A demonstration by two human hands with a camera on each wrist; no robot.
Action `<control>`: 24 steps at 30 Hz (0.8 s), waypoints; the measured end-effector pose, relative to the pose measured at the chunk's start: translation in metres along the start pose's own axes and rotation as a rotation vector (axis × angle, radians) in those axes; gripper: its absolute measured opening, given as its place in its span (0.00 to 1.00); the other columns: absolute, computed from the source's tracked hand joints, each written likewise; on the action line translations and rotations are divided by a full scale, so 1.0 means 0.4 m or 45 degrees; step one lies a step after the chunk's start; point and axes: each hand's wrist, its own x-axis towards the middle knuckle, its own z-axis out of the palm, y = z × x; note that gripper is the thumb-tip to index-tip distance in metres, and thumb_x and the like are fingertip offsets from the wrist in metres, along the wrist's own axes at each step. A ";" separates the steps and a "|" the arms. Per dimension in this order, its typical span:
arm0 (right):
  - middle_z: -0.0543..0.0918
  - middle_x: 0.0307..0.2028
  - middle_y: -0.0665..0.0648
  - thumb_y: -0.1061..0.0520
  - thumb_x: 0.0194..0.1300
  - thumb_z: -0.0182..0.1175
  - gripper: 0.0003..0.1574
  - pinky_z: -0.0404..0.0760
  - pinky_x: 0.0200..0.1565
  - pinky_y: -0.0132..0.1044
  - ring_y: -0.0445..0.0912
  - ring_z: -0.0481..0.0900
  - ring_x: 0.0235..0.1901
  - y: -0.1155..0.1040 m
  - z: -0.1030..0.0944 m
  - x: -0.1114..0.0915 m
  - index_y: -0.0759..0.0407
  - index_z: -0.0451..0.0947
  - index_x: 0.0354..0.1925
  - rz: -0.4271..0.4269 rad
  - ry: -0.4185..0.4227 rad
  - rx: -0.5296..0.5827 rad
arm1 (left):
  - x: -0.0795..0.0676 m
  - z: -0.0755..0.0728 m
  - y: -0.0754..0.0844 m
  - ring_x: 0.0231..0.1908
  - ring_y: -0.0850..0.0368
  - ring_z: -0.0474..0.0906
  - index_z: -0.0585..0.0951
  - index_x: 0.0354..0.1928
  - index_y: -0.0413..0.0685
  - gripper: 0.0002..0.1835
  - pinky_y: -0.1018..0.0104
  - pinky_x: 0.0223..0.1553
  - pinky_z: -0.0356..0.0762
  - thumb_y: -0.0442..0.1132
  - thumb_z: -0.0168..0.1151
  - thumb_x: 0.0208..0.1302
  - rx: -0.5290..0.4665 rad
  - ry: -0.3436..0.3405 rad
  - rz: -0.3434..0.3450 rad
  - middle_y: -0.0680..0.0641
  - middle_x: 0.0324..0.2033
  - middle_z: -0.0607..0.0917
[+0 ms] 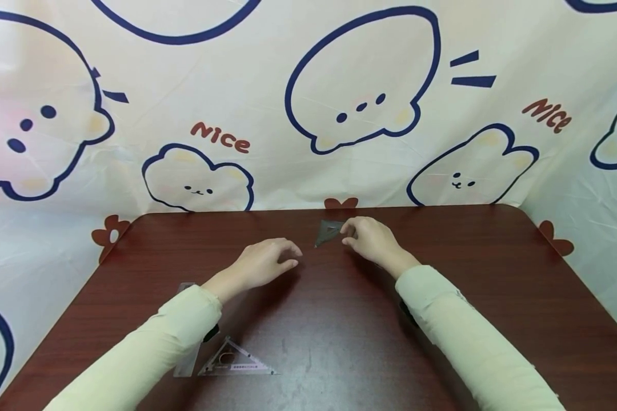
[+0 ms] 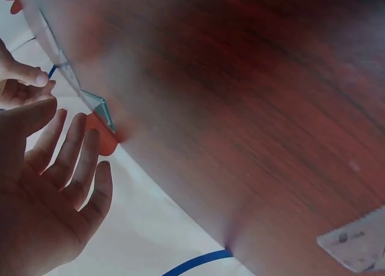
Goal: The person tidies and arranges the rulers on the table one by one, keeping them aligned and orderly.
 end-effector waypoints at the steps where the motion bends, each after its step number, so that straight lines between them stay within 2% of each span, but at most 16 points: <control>1: 0.83 0.37 0.52 0.57 0.66 0.67 0.11 0.77 0.41 0.45 0.47 0.79 0.38 0.002 0.001 0.005 0.58 0.82 0.46 0.007 -0.006 0.003 | 0.006 0.002 0.000 0.56 0.53 0.78 0.84 0.53 0.54 0.12 0.49 0.52 0.76 0.44 0.62 0.71 -0.002 -0.005 -0.002 0.53 0.53 0.83; 9: 0.83 0.40 0.54 0.57 0.66 0.66 0.13 0.77 0.43 0.46 0.49 0.79 0.40 0.011 0.015 0.039 0.58 0.82 0.48 0.071 -0.045 0.018 | 0.049 0.017 0.002 0.52 0.56 0.79 0.84 0.53 0.54 0.12 0.51 0.50 0.76 0.44 0.61 0.71 -0.002 -0.030 -0.038 0.54 0.51 0.83; 17: 0.83 0.46 0.59 0.57 0.67 0.66 0.16 0.77 0.49 0.50 0.52 0.80 0.46 0.026 0.020 0.070 0.60 0.81 0.52 0.108 -0.038 0.029 | 0.098 0.020 0.016 0.50 0.56 0.80 0.83 0.53 0.55 0.12 0.52 0.49 0.76 0.44 0.61 0.71 -0.074 0.006 -0.089 0.54 0.48 0.84; 24: 0.82 0.48 0.61 0.56 0.67 0.66 0.18 0.76 0.51 0.52 0.55 0.79 0.49 0.041 0.026 0.081 0.61 0.80 0.53 0.181 -0.015 0.063 | 0.130 0.034 0.025 0.49 0.55 0.81 0.83 0.53 0.54 0.13 0.51 0.49 0.76 0.45 0.62 0.70 -0.028 0.091 -0.242 0.53 0.47 0.85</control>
